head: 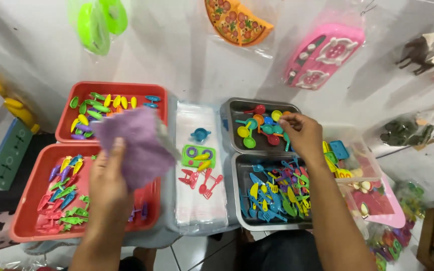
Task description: Sorting and bagging small colorful plastic toy clips from trays into plastic bags.
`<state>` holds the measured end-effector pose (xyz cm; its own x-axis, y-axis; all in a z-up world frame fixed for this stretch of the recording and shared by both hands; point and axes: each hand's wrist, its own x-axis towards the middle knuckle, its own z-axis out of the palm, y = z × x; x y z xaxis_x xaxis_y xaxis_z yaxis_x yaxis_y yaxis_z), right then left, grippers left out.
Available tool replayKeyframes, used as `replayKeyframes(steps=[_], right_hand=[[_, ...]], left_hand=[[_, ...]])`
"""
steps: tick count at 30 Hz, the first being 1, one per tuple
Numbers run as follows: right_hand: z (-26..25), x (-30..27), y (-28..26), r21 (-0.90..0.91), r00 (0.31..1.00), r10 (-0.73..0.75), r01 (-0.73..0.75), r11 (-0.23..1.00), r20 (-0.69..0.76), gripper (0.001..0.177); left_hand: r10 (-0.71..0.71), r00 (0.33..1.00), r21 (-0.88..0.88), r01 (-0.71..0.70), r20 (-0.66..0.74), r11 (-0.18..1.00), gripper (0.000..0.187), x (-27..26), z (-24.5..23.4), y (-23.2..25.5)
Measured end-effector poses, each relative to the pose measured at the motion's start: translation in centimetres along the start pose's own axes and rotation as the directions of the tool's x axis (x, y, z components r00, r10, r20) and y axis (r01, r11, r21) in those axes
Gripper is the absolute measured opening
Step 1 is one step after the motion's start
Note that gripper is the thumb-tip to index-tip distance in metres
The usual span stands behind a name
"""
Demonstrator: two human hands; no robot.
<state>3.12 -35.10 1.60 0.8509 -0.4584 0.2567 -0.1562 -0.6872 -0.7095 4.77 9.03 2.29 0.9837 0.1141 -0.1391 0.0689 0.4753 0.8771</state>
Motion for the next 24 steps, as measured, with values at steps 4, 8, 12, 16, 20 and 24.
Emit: replayKeyframes(steps=[4, 8, 12, 16, 20, 24], right_hand=[[1.1, 1.1, 0.6, -0.124, 0.992, -0.021, 0.037, 0.992, 0.125, 0.017], [3.9, 2.3, -0.8, -0.353, 0.96, -0.086, 0.181, 0.918, 0.267, 0.032], [5.3, 3.5, -3.3, -0.454, 0.944, -0.052, 0.205, 0.867, 0.327, 0.036], [7.0, 4.9, -0.7, -0.513, 0.943, -0.007, 0.188, 0.837, 0.334, 0.029], [7.3, 5.2, 1.6, -0.38, 0.987, -0.099, 0.141, 0.914, 0.129, 0.018], [5.0, 3.5, -1.1, 0.038, 0.994, -0.09, 0.093, 0.995, -0.067, 0.017]], left_hand=[[-0.008, 0.989, -0.162, -0.016, -0.151, 0.987, 0.022, -0.3, 1.0, 1.6], [-0.025, 0.989, -0.178, -0.001, -0.146, 0.984, 0.02, -0.2, 1.4, 1.2], [-0.004, 0.994, -0.181, -0.016, -0.111, 0.983, 0.019, 0.3, 1.3, 0.8], [-0.001, 0.995, -0.156, -0.014, -0.098, 0.988, 0.017, 0.8, 1.0, 0.5], [0.014, 0.995, -0.171, -0.03, -0.096, 0.985, 0.018, 0.3, 1.3, 0.6], [-0.003, 1.0, -0.054, 0.002, -0.021, 0.999, 0.027, -0.7, 1.4, -0.1]])
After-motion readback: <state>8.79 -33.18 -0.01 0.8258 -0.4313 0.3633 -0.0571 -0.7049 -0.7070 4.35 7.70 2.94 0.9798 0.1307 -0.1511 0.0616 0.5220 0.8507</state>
